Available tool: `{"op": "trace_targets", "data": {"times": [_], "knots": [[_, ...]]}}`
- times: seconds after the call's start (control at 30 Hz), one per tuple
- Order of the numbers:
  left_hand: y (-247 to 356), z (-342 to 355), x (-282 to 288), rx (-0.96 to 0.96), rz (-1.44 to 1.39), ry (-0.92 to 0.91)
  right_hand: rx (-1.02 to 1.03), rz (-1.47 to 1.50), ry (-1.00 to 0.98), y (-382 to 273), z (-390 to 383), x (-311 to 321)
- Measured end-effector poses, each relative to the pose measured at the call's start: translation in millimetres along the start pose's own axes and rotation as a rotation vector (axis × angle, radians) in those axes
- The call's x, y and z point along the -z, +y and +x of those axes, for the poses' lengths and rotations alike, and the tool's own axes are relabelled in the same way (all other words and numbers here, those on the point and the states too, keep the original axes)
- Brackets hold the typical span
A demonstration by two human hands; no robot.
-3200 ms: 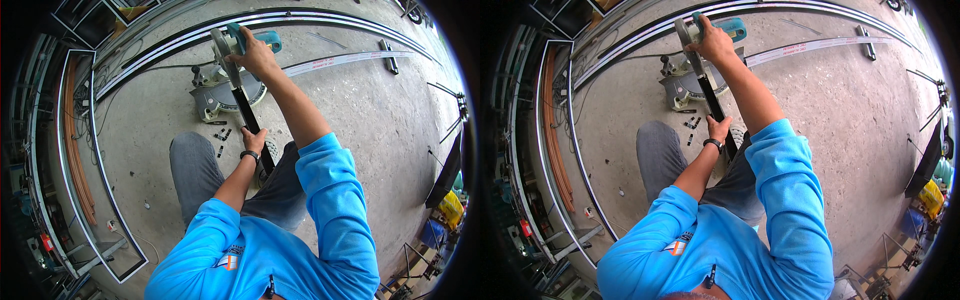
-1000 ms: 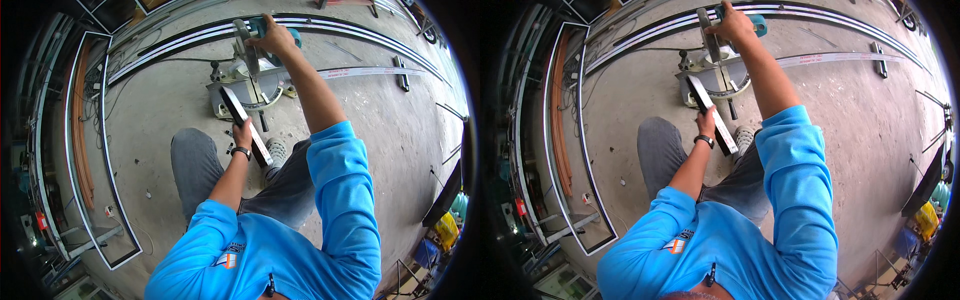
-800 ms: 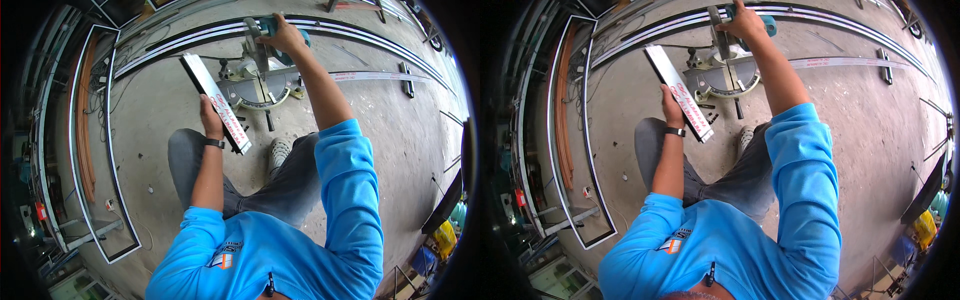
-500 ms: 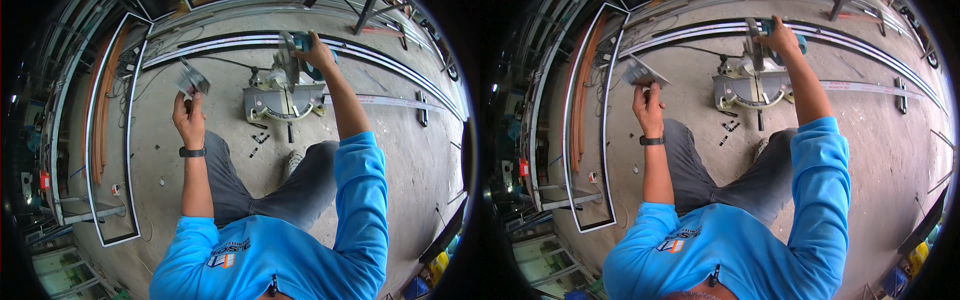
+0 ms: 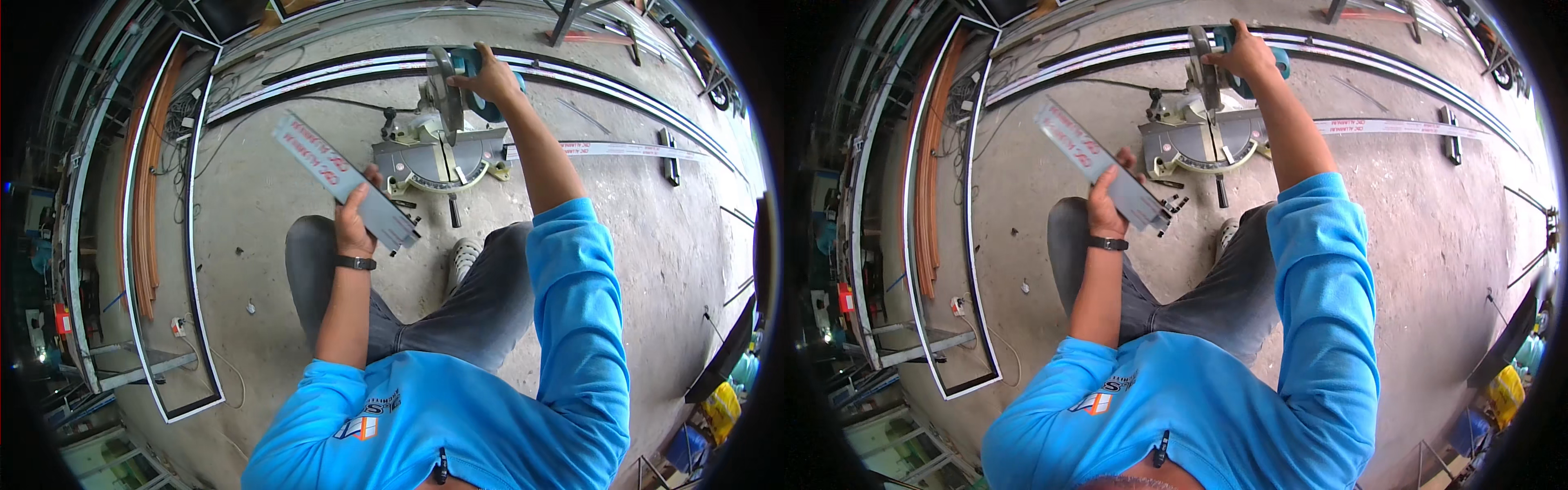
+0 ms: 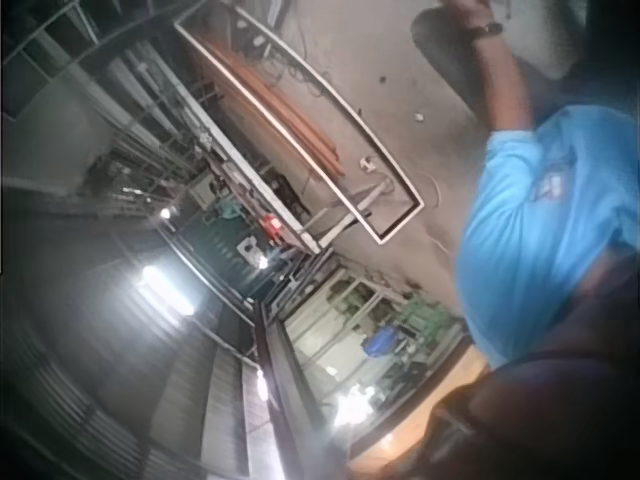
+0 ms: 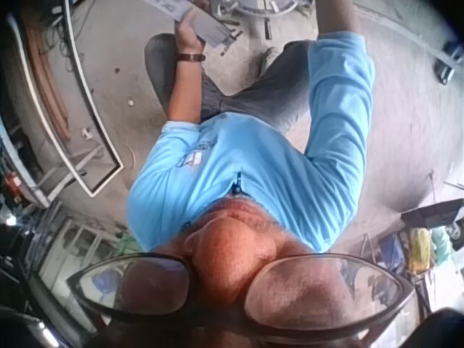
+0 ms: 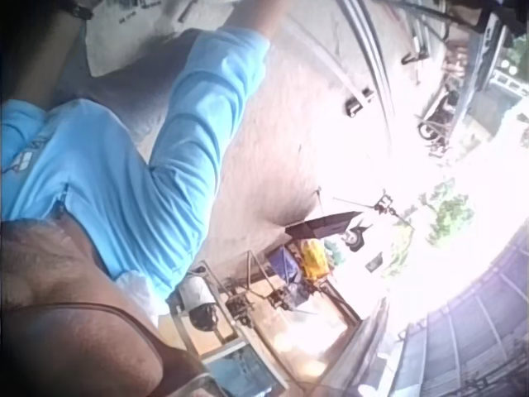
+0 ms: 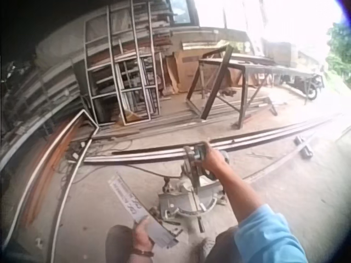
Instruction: Cutting aluminum window or door frame profiles to length using a miter saw.
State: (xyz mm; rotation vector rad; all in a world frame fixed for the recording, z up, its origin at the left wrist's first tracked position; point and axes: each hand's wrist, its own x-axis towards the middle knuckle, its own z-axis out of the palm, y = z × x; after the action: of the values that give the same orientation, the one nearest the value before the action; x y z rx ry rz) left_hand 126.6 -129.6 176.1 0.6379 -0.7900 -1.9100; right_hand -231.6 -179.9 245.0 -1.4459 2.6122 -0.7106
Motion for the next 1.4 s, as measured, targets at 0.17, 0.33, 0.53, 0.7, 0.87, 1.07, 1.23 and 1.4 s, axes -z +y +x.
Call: {"op": "trace_targets", "data": {"times": [0.17, 0.33, 0.53, 0.7, 0.87, 1.07, 1.23, 1.4], "knots": [[-70, 21, 8, 0.182, 0.233, 0.188, 0.007, 0.012, 0.021, 2, 6, -5], [-116, 10, 14, 0.225, 0.369, 0.278, -0.005, -0.05, 0.011, -7, 6, -2], [-166, 16, 27, 0.292, 0.372, 0.295, 0.021, -0.042, 0.058, 3, 10, 5], [-197, 26, 82, 0.589, 0.247, 0.223, -0.022, 0.091, -0.047, -53, -5, 36], [-192, -8, -23, 0.413, 0.458, 0.173, -0.06, 0.073, -0.028, -18, -7, 28], [-229, -4, -10, 0.412, 0.482, 0.248, -0.057, 0.081, -0.071, -26, -4, 28], [-222, -3, -24, 0.528, 0.406, 0.21, -0.038, 0.134, -0.021, -20, -6, 25], [-228, -4, -27, 0.52, 0.374, 0.204, -0.041, 0.173, -0.011, -23, -8, 26]]}}
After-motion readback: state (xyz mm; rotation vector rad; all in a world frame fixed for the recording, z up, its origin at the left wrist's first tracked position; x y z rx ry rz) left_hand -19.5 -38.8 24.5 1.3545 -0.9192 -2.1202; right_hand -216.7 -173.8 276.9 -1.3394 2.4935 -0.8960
